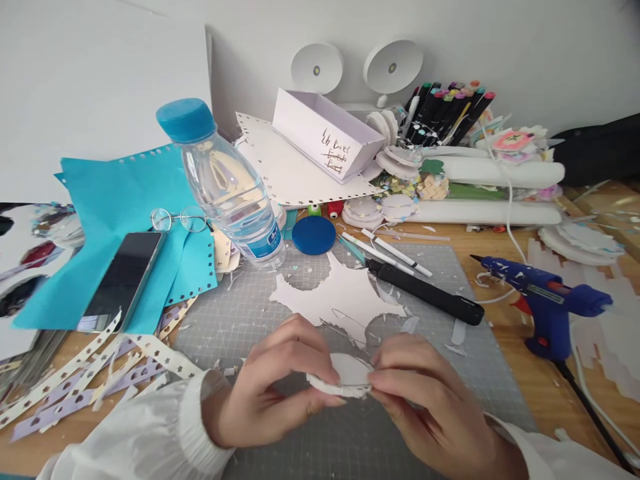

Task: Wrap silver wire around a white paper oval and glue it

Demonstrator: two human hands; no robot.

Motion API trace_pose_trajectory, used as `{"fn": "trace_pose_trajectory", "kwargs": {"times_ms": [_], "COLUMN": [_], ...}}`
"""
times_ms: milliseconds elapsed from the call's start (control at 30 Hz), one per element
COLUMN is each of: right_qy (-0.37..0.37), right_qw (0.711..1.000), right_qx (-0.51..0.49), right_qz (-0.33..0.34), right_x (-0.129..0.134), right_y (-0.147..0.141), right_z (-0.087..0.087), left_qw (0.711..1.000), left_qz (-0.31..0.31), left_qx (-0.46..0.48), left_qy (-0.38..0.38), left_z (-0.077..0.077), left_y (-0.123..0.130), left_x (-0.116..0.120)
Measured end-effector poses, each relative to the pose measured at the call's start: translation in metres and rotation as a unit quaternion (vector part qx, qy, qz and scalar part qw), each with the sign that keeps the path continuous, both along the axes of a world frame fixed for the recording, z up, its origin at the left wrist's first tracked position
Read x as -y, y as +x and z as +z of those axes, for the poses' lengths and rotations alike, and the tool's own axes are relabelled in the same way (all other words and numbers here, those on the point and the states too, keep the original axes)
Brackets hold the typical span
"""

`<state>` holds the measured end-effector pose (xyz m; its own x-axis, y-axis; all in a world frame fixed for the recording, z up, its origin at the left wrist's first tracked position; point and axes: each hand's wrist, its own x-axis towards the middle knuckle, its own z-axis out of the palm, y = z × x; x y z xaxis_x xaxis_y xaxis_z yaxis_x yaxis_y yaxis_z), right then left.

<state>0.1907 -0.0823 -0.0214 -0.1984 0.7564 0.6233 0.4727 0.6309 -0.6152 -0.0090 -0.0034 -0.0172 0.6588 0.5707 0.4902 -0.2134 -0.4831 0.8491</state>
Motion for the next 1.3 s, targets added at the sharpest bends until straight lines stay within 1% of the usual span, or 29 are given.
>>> {"fn": "trace_pose_trajectory", "kwargs": {"times_ms": [167, 367, 533, 767, 967, 1067, 1167, 1300], "right_qy": [0.0, 0.004, 0.008, 0.037, 0.059, 0.063, 0.068, 0.073], "right_qw": [1.0, 1.0, 1.0, 0.998, 0.996, 0.994, 0.993, 0.992], "right_qx": [-0.002, 0.007, 0.013, 0.03, 0.03, 0.033, 0.041, 0.048], "right_qz": [-0.003, -0.001, 0.001, -0.031, -0.062, -0.077, -0.086, -0.095], "right_x": [-0.002, -0.001, -0.001, -0.001, -0.003, -0.004, -0.004, -0.005], "right_y": [-0.001, 0.0, 0.0, -0.002, -0.002, -0.003, -0.003, -0.003], "right_z": [0.0, 0.0, 0.0, 0.001, 0.005, 0.007, 0.009, 0.011], "left_qw": [1.0, 1.0, 1.0, 0.999, 0.998, 0.998, 0.999, 0.999], "left_qz": [0.002, -0.004, -0.003, -0.003, -0.024, -0.025, -0.021, 0.001], "left_qx": [0.002, -0.001, -0.004, -0.025, -0.044, -0.047, -0.04, -0.005], "left_qy": [-0.009, 0.016, 0.023, 0.024, 0.029, 0.018, -0.01, -0.048], "left_z": [0.0, 0.003, 0.005, 0.007, 0.009, 0.009, 0.006, 0.0], "left_y": [0.001, 0.001, 0.001, 0.002, 0.002, 0.003, 0.004, 0.005], "left_x": [-0.001, -0.003, -0.004, -0.005, -0.008, -0.007, -0.005, -0.002]}}
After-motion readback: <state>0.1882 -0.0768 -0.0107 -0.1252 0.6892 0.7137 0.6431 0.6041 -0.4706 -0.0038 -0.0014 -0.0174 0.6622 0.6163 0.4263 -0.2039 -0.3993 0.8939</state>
